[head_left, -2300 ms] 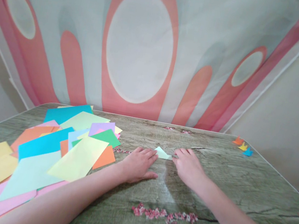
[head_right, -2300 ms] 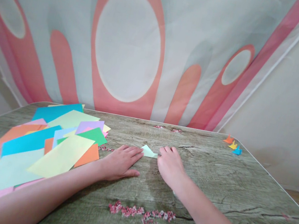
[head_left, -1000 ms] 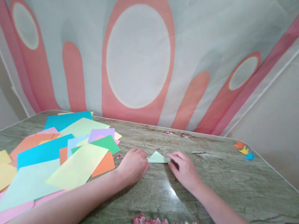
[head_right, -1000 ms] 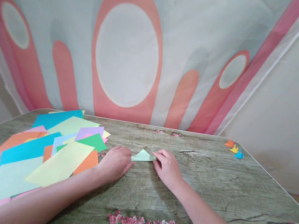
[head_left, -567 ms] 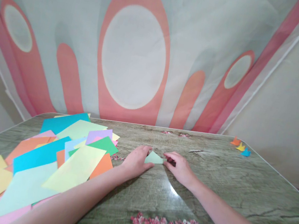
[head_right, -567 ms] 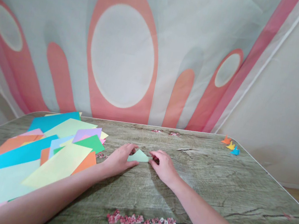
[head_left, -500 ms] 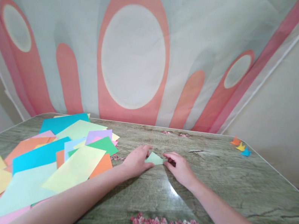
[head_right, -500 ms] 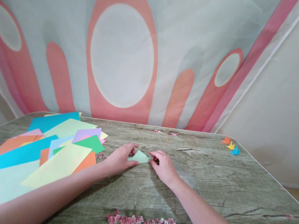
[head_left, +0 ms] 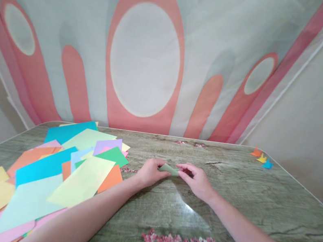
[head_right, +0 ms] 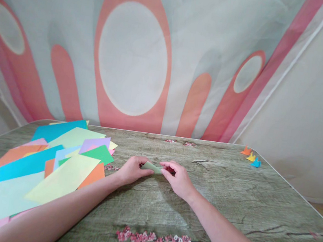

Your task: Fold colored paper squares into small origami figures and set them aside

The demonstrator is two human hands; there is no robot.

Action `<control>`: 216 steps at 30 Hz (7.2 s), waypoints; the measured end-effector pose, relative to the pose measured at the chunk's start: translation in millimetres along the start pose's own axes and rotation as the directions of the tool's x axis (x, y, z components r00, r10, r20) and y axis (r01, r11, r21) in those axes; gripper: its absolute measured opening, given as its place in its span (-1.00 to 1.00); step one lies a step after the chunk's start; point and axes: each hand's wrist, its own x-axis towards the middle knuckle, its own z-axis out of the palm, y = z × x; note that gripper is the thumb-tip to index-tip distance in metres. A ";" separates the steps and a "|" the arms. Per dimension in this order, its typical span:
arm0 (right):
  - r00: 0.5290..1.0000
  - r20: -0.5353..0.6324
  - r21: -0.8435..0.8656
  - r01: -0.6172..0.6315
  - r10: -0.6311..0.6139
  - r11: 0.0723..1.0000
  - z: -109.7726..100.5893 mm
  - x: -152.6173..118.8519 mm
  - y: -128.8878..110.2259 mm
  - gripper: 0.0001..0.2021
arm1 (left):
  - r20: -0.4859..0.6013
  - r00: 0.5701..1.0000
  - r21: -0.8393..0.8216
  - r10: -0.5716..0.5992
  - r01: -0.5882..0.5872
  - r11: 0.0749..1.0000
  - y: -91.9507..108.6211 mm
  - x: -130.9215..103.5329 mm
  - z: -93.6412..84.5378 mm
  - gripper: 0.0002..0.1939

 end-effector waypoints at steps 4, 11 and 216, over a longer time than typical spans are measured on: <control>0.980 -0.191 -0.022 0.057 -0.061 0.998 -2.9 -1.2 -7.1 -0.76 | 0.008 0.997 -0.254 -0.074 0.073 0.964 -3.0 -1.1 1.6 -0.75; 0.908 -0.321 -0.251 0.191 -0.268 0.949 -2.0 -7.4 -17.6 -0.84 | 0.020 0.986 -0.513 -0.168 0.155 0.844 1.1 -1.6 4.0 -0.62; 0.947 0.036 0.508 -0.294 0.321 0.810 -3.8 5.1 13.1 -0.82 | -0.104 0.963 -0.636 -0.248 0.128 0.761 -9.2 3.3 7.0 -0.81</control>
